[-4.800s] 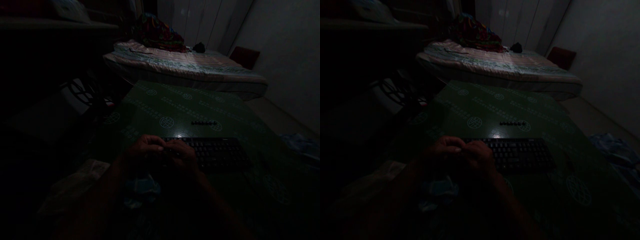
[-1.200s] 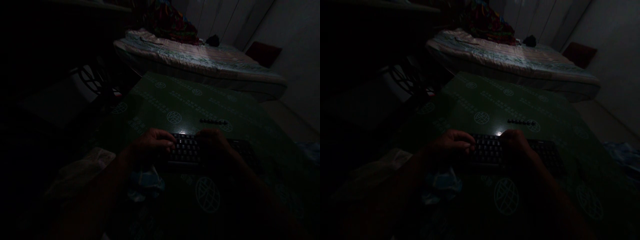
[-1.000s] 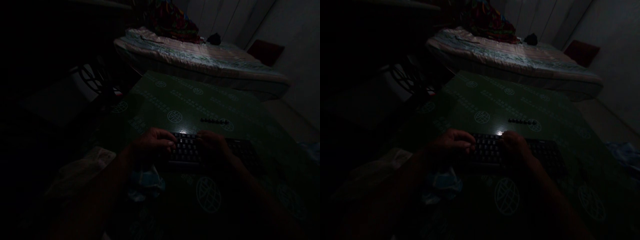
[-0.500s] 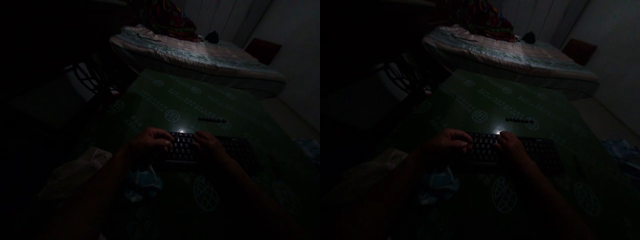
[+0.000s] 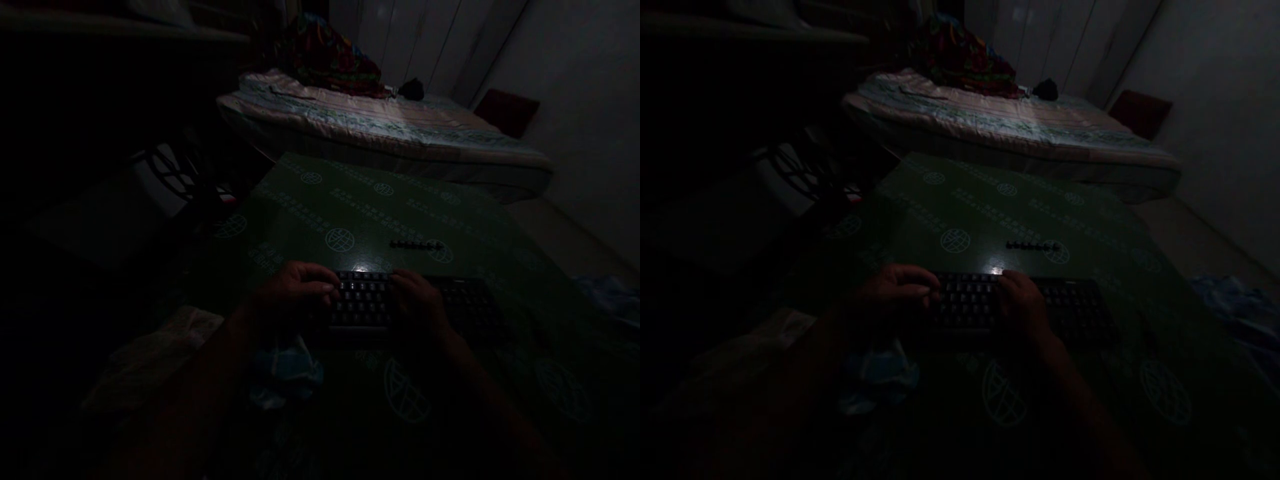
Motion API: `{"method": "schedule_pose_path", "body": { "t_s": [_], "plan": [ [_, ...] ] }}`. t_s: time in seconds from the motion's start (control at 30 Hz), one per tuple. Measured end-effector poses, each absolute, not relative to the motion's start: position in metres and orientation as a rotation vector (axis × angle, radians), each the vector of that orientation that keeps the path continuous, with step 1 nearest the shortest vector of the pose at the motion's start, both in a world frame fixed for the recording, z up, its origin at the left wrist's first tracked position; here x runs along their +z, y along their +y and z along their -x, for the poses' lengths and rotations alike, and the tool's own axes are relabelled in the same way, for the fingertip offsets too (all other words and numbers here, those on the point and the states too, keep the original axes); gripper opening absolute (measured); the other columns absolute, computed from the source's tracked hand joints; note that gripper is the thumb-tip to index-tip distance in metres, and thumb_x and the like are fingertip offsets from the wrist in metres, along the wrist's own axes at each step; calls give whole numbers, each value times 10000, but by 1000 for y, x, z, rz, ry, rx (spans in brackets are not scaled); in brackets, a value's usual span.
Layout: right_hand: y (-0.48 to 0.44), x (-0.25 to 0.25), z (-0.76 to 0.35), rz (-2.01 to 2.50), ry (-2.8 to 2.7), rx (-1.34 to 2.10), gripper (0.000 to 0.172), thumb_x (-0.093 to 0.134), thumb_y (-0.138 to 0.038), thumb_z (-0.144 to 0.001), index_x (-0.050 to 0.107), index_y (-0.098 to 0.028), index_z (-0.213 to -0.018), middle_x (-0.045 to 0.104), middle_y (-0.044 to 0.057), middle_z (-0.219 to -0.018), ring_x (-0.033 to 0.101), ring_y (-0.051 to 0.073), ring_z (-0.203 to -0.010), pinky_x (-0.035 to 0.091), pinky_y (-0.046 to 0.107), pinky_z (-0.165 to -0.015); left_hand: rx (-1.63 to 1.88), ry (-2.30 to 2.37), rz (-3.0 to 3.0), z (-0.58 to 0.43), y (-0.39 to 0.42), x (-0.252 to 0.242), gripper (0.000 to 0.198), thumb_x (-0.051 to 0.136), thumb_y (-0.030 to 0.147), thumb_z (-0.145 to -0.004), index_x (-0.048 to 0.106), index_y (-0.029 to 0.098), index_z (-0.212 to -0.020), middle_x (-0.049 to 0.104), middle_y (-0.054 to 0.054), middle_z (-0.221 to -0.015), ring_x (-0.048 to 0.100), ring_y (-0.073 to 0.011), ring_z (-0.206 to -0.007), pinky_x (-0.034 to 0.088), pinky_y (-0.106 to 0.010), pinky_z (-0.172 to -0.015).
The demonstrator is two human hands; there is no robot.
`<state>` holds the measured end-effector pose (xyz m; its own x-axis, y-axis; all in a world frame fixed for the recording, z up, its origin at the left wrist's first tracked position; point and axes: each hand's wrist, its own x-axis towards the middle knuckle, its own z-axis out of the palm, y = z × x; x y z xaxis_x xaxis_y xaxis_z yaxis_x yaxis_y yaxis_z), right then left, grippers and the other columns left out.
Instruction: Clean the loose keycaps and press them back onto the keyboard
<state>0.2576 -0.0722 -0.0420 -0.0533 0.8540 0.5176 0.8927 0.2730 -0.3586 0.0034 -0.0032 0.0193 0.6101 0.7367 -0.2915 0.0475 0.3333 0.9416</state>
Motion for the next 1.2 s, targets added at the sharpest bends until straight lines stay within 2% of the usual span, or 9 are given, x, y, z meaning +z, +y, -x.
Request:
{"method": "schedule_pose_path", "body": {
  "t_s": [0.4,1.2],
  "plan": [
    [-71,-37,-253,1621,-2010,-144,230,466,-283,-870,657,-187,-954,645,113,-1026,599,222,-935,491,360,-819,620,881,-1101,-3,2,19,178,731,192,-637,687,149,-805,694,-26,-732,605,-109,-584,514,-216,-564],
    [-66,-32,-250,1659,-2091,-159,177,507,-260,-857,656,-192,-924,622,85,-933,557,192,-871,442,312,-771,589,975,-1058,-4,1,23,194,726,185,-606,683,158,-793,698,-29,-721,614,-126,-589,513,-239,-561]
  ]
}}
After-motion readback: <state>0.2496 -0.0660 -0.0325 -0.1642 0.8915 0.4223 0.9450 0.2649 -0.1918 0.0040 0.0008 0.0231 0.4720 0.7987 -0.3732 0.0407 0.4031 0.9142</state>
